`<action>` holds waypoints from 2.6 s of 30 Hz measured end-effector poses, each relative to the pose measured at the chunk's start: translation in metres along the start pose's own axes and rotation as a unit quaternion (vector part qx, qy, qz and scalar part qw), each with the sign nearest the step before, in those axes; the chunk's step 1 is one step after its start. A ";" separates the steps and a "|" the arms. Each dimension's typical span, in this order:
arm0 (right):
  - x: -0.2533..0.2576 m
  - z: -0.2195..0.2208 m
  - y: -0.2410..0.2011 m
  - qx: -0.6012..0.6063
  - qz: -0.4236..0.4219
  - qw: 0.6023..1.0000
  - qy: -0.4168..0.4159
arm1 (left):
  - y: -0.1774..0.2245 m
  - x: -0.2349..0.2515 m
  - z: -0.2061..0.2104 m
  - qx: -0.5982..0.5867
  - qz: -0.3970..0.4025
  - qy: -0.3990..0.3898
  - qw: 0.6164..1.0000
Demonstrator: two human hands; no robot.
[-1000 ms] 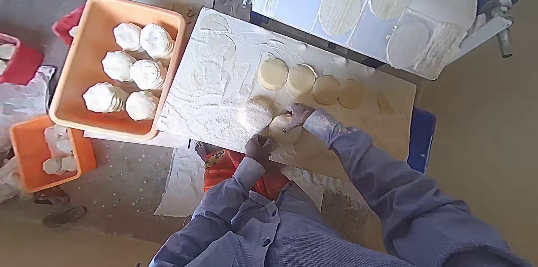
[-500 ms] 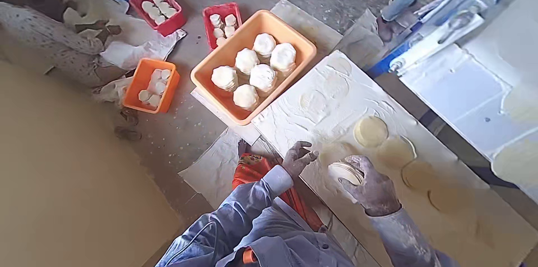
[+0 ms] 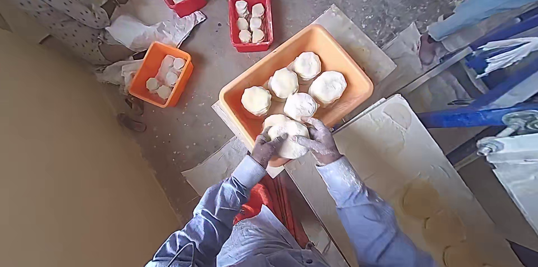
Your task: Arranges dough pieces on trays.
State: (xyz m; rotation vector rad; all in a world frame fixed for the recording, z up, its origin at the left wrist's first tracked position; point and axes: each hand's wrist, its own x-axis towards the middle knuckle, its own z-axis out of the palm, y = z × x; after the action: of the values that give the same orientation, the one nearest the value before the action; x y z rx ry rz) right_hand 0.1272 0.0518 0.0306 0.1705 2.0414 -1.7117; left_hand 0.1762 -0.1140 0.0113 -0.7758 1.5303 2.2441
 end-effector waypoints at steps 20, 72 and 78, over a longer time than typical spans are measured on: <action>0.137 0.086 -0.011 -0.280 -0.048 0.954 0.100 | 0.083 0.140 -0.084 0.546 0.003 0.138 0.826; -0.225 -0.210 0.119 -0.458 0.116 0.878 0.078 | -0.127 -0.071 0.147 0.427 -0.062 -0.140 0.891; -0.225 -0.171 0.060 -0.410 0.074 0.908 0.051 | -0.112 -0.052 0.140 0.209 0.041 -0.258 0.942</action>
State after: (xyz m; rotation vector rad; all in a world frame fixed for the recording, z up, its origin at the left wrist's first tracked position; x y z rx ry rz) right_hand 0.3024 0.2732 0.0923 0.1293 2.5581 -0.6572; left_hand 0.2422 0.0601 -0.0032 0.0053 1.6859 1.8575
